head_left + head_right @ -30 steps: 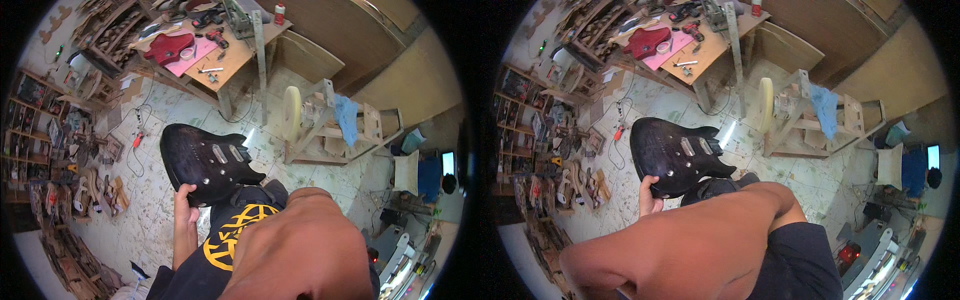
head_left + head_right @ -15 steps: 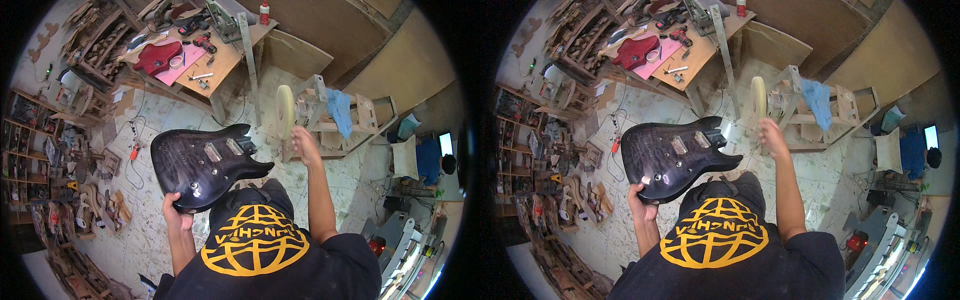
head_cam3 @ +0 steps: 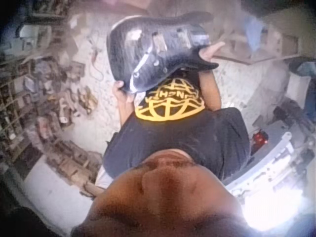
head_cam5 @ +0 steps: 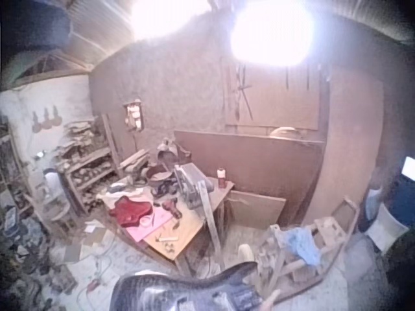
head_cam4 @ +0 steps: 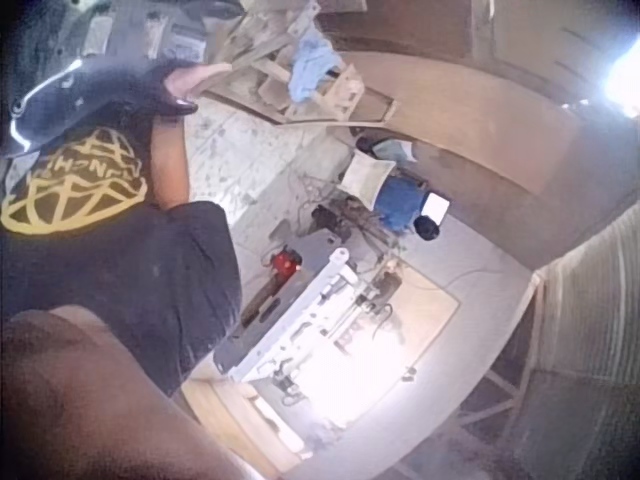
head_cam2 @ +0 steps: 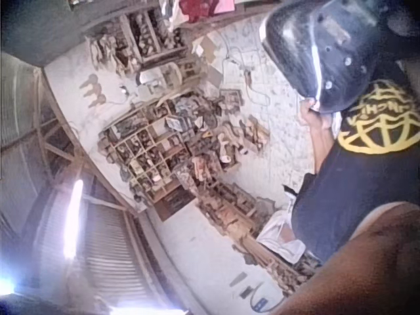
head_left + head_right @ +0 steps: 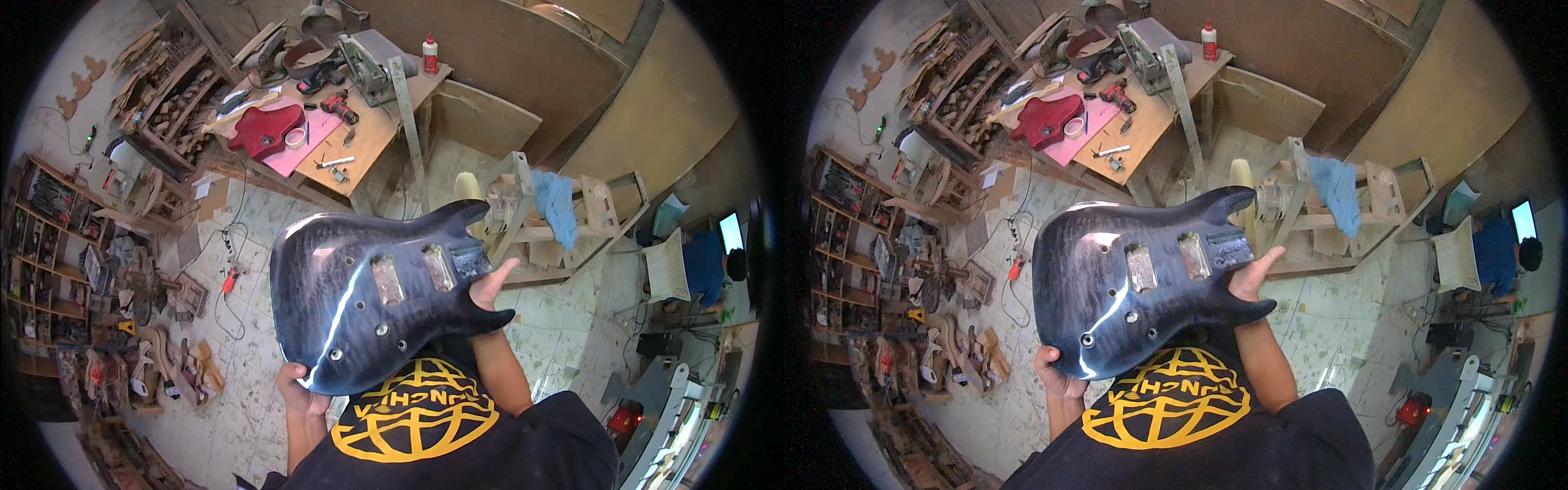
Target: The person holds a dark wood guitar body and presses various sides and edges against a rotating polishing wheel. The person turns the guitar body over to reach different surfaces and occasionally wipes the wood with a cloth or by hand.
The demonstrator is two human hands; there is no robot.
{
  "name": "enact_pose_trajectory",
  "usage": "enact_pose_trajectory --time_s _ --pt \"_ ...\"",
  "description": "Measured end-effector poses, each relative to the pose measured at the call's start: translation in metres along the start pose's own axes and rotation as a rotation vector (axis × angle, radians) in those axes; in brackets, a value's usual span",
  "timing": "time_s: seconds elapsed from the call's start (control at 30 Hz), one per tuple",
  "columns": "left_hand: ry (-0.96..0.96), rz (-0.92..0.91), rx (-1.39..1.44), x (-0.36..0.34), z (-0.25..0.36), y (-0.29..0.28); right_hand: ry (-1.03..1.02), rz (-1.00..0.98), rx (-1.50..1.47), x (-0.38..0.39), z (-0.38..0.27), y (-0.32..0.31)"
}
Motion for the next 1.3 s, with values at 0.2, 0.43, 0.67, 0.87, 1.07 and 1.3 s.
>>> enact_pose_trajectory --time_s 0.2,0.43,0.67,0.87,1.07,1.3 --pt "-0.071 -0.141 0.023 -0.001 -0.001 0.015 0.311 -0.347 -0.200 -0.032 -0.014 0.030" --pt "-0.293 -0.146 0.101 -0.017 -0.036 -0.001 -0.005 -0.314 0.017 -0.017 -0.061 0.060" --pt "-0.588 -0.095 0.129 -0.029 -0.096 -0.008 -0.141 -0.099 0.040 0.019 -0.122 -0.019" --pt "-0.796 0.007 0.035 -0.030 -0.158 -0.016 -0.207 0.427 0.019 0.082 -0.151 -0.114" --pt "-0.919 0.243 -0.042 -0.051 -0.247 -0.038 -0.368 0.546 -0.003 0.117 -0.188 -0.185" --pt "-0.990 0.351 -0.121 -0.075 -0.339 -0.042 -0.442 0.633 0.073 0.120 -0.225 -0.214"
Point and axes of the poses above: each hand's wrist, its own x-axis away from the middle knuckle, its own y-axis out of the palm, z = x × y, the point moved 9 cm from there along -x, towards the middle knuckle, and after that the axes turned 12 degrees about y, right-handed, at the moved point
